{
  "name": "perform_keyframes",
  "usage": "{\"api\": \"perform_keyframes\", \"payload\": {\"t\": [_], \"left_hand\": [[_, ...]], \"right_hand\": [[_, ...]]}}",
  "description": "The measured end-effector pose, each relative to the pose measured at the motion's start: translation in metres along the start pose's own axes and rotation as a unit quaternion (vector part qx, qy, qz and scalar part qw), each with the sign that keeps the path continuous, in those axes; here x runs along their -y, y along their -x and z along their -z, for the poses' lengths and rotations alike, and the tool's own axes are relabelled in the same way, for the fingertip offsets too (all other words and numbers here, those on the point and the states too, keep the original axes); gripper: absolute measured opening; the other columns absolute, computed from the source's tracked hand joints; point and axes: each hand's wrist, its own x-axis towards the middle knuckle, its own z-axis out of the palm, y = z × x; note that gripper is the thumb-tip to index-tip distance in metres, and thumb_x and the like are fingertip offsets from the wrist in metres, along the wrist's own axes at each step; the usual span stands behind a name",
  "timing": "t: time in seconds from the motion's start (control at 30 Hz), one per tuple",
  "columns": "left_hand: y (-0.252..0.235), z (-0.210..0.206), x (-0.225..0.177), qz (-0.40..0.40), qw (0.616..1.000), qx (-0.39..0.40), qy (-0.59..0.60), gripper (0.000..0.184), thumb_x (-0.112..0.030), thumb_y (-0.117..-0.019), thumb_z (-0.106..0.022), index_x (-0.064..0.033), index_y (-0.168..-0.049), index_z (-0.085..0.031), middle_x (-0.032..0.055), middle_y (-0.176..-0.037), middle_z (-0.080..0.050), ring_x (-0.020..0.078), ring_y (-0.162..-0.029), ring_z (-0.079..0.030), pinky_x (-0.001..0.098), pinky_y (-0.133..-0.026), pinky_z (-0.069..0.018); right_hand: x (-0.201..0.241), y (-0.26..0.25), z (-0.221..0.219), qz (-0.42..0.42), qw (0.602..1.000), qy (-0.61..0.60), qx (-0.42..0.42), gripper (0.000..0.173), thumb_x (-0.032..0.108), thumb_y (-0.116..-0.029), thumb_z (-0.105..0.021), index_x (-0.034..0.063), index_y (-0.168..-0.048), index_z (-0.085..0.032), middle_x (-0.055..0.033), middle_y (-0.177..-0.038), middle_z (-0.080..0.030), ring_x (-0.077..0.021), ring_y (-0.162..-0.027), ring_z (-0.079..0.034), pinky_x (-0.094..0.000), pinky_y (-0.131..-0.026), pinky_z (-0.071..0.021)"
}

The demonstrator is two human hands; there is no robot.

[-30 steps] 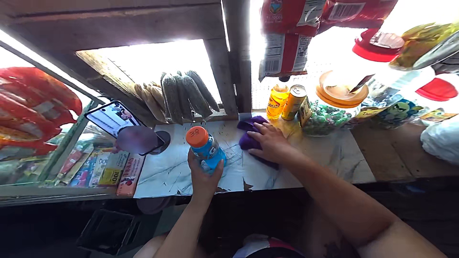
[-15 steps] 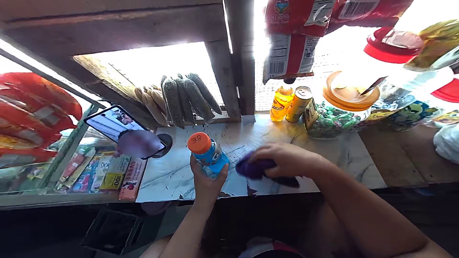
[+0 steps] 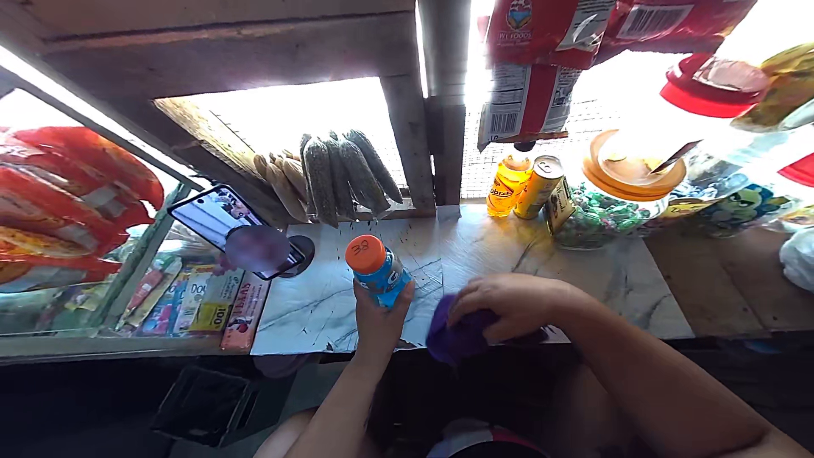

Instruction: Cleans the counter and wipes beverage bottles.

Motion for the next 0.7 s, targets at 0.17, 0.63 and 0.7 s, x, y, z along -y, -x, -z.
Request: {"api": "perform_keyframes", "payload": {"t": [0.17,0.63,0.7], "left_hand": [[-0.005,0.014,-0.004,-0.049,0.995,-0.069,0.049,0.086,-0.026,-0.0892,-0.075,0.0156,-0.143,-0.023,0.0174,-0.128,-0.057,0.0085,-0.117,-0.060,0.0263,-0.101,-0.0519],[-0.015,0.028,-0.003,-0.036,0.987,-0.140,0.065,0.088,-0.022,-0.0908,-0.071,0.0118,-0.148,-0.014,0.0193,-0.136,-0.049,0.0113,-0.125,-0.055,0.0272,-0.105,-0.0485],[-0.015,0.025,-0.002,-0.036,0.989,-0.130,0.065,0.086,-0.022,-0.0910,-0.071,0.0112,-0.148,-0.016,0.0191,-0.134,-0.051,0.0116,-0.123,-0.057,0.0274,-0.103,-0.0501]], "right_hand": [[0.006,-0.039,-0.001,-0.168,0.962,0.137,-0.167,0.043,0.017,-0.0901,-0.069,0.0221,-0.132,-0.068,-0.0052,-0.144,-0.059,-0.0311,-0.136,-0.050,-0.0596,-0.105,-0.0417],[-0.036,-0.167,-0.029,-0.161,0.938,0.206,-0.227,0.048,0.036,-0.0949,-0.068,0.0145,-0.137,-0.064,-0.0097,-0.145,-0.058,-0.0321,-0.134,-0.052,-0.0583,-0.107,-0.0414],[-0.036,-0.155,-0.028,-0.196,0.926,0.208,-0.247,0.047,0.034,-0.0948,-0.068,0.0125,-0.137,-0.064,-0.0105,-0.143,-0.059,-0.0315,-0.134,-0.052,-0.0574,-0.107,-0.0420]]}}
